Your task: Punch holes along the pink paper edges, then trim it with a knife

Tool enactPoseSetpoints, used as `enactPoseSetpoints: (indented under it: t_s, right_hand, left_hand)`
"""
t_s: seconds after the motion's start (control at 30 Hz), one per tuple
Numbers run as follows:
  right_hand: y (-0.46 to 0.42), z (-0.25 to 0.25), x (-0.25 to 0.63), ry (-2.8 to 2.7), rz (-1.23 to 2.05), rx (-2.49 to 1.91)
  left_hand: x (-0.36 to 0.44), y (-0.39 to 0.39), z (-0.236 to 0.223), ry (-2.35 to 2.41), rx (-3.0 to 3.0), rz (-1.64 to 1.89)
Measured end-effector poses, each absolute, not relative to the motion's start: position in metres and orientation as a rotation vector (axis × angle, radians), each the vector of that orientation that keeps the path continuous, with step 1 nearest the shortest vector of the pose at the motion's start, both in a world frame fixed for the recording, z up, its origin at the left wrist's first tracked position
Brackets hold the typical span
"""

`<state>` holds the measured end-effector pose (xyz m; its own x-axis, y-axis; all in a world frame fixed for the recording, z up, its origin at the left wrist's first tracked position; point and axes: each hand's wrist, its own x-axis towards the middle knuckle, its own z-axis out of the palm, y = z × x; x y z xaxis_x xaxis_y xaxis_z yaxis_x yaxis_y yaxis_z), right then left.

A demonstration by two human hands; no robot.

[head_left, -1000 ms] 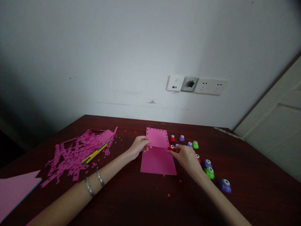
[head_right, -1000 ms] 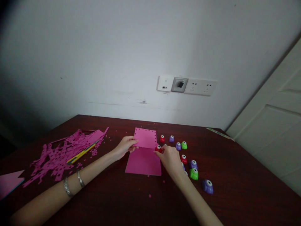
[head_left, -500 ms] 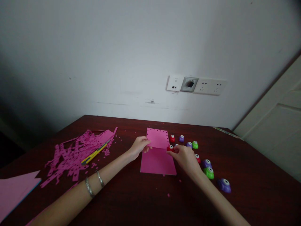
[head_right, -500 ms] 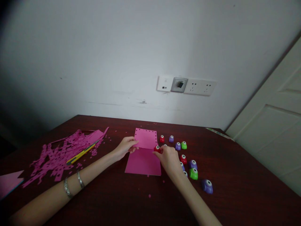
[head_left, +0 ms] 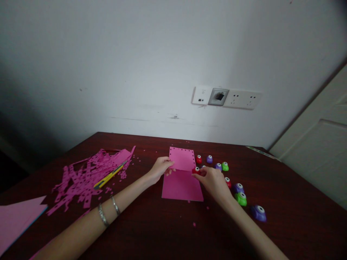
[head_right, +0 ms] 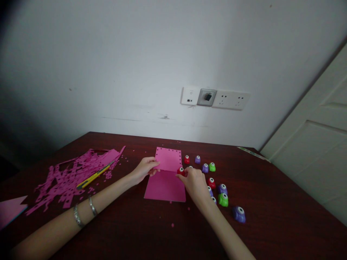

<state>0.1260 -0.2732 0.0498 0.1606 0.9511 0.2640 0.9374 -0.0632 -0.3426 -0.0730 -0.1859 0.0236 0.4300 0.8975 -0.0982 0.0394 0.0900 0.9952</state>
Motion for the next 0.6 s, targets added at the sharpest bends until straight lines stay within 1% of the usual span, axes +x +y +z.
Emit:
enactPoseSetpoints:
  t_s: [0.43,0.6]
  right_hand:
    - [-0.2732,0.0487,0.1241,-1.81,0.061,-2.02]
    - [-0.2729,0.0465,0.1229,-1.823,0.081,-2.037]
  left_hand:
    - [-0.0724,-0.1921,0.0331,0.921,1.338,0.681]
    - [-0.0766,-0.1872,0.028,0.888,1.363,0.61]
